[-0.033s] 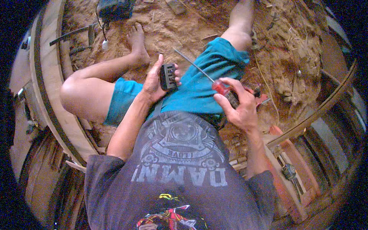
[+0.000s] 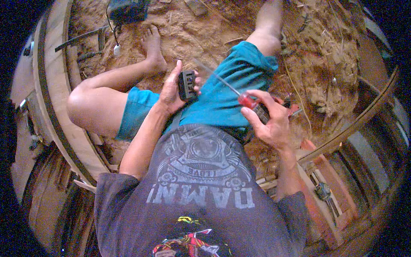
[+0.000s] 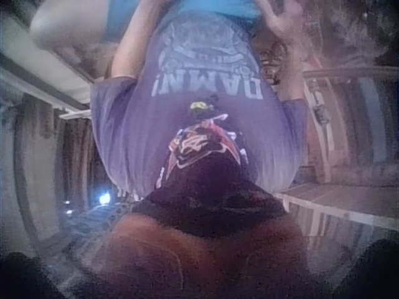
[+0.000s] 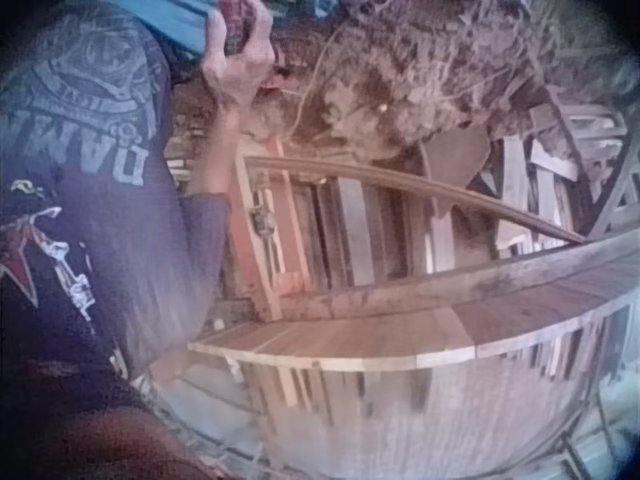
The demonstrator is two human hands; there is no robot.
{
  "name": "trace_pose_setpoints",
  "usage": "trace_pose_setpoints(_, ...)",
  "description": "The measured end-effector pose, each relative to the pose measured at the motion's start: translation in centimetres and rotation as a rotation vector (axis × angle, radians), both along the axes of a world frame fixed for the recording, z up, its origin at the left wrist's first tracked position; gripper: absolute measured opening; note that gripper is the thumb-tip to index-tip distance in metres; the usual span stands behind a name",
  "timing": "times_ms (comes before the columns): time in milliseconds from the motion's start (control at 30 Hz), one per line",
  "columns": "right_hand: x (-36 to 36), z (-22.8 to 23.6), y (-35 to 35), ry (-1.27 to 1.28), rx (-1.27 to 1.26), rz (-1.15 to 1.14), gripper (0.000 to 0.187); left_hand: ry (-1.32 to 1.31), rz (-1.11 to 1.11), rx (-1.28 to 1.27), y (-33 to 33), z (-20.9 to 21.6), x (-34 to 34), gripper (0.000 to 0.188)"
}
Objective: The person sits on the floor and uses a screwdriver to assemble a small electrical component, likely a switch or outlet. They repeatedly tighten screws and manipulate the device with both hands.
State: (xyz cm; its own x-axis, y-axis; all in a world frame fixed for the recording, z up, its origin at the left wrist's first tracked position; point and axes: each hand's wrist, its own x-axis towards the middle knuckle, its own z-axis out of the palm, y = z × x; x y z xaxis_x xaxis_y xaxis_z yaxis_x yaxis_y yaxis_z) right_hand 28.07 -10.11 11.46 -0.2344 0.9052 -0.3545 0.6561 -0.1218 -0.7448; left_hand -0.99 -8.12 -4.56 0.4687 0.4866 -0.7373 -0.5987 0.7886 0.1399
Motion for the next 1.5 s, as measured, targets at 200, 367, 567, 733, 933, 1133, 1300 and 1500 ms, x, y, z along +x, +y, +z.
trace_pose_setpoints(200,-0.2,1.6,0.4,-0.050,-0.031,0.066,0.037,0.088,-0.037,0.080,0.4,-0.7,-0.3,0.071)
trace_pose_setpoints(367,-0.7,1.2,0.4,-0.058,-0.072,0.037,0.037,0.161,-0.053,0.078,0.5,0.0,-0.1,0.070)
trace_pose_setpoints(567,-0.9,0.9,0.4,-0.028,-0.078,0.025,0.036,0.217,-0.065,0.133,0.2,-0.4,0.1,0.068)
trace_pose_setpoints(733,-0.9,0.5,0.4,-0.042,-0.006,0.064,0.035,0.257,-0.097,0.168,0.4,0.4,0.4,0.068)
trace_pose_setpoints(933,-1.1,0.8,0.6,-0.042,-0.093,0.038,0.035,0.230,-0.090,0.175,0.3,0.1,0.3,0.067)
trace_pose_setpoints(1133,-1.3,0.9,0.9,-0.045,-0.032,0.071,0.033,0.221,-0.071,0.188,0.2,0.0,0.3,0.065)
trace_pose_setpoints(1300,-1.0,1.5,1.1,0.134,-0.335,-0.126,0.035,0.308,-0.103,0.218,0.2,0.0,0.1,0.064)
trace_pose_setpoints(1500,-0.1,1.8,1.4,0.272,-0.406,-0.208,0.032,0.344,-0.129,0.253,0.1,0.3,0.2,0.062)
